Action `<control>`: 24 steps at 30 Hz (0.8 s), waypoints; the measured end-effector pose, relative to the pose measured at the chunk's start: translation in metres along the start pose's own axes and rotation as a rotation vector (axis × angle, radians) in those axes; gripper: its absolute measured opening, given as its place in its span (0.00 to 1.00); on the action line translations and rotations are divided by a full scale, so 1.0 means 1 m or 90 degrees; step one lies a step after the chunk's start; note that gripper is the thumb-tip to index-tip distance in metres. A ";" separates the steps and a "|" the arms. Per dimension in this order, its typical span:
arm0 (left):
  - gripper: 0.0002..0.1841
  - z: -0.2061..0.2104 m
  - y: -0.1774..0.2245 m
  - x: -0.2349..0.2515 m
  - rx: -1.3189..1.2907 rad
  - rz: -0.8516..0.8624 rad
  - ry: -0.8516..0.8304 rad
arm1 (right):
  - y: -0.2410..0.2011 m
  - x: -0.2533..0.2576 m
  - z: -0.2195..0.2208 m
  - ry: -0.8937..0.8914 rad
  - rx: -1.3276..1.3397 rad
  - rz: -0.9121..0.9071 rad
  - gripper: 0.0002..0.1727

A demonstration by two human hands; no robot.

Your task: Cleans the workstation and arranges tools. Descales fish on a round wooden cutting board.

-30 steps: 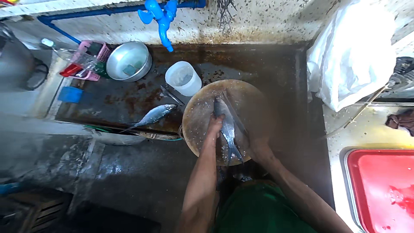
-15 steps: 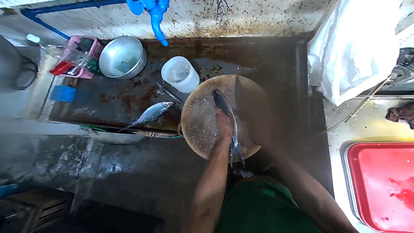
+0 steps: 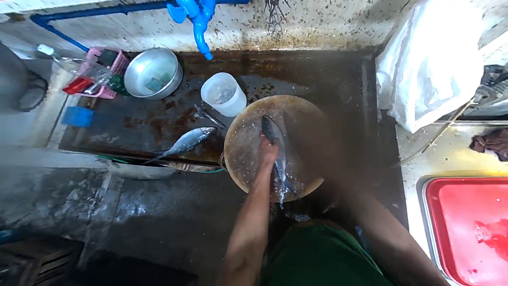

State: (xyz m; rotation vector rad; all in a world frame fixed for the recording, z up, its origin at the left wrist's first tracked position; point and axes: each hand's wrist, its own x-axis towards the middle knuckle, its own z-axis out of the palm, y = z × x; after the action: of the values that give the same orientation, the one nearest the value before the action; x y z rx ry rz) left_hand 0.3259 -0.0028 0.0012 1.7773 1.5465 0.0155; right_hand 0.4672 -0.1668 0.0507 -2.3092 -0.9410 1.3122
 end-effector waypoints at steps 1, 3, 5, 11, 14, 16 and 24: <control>0.40 -0.011 -0.006 0.004 -0.054 0.006 -0.007 | 0.009 0.000 -0.009 0.006 0.011 0.001 0.28; 0.37 -0.027 -0.014 0.004 -0.243 -0.013 0.010 | 0.021 -0.004 -0.025 0.061 0.005 0.032 0.28; 0.35 -0.027 -0.013 0.002 -0.474 -0.065 0.063 | 0.028 -0.004 -0.034 0.148 -0.006 0.051 0.29; 0.23 -0.019 -0.024 -0.058 -0.653 -0.129 -0.169 | 0.024 -0.019 -0.052 0.249 -0.101 -0.104 0.31; 0.25 -0.054 -0.074 -0.091 -0.567 -0.049 -0.105 | 0.002 -0.031 -0.043 0.264 -0.195 -0.211 0.28; 0.22 -0.082 -0.121 -0.104 -0.542 0.000 0.030 | -0.021 -0.031 -0.029 0.249 -0.231 -0.300 0.28; 0.20 -0.135 -0.316 -0.157 -0.416 -0.166 0.390 | -0.184 0.038 0.121 0.121 -0.313 -0.430 0.32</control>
State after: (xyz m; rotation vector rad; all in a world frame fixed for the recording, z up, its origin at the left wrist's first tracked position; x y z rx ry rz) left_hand -0.0450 -0.0745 -0.0023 1.0817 1.8870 0.9026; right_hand 0.3068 -0.0113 0.0668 -2.0538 -1.9099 0.6153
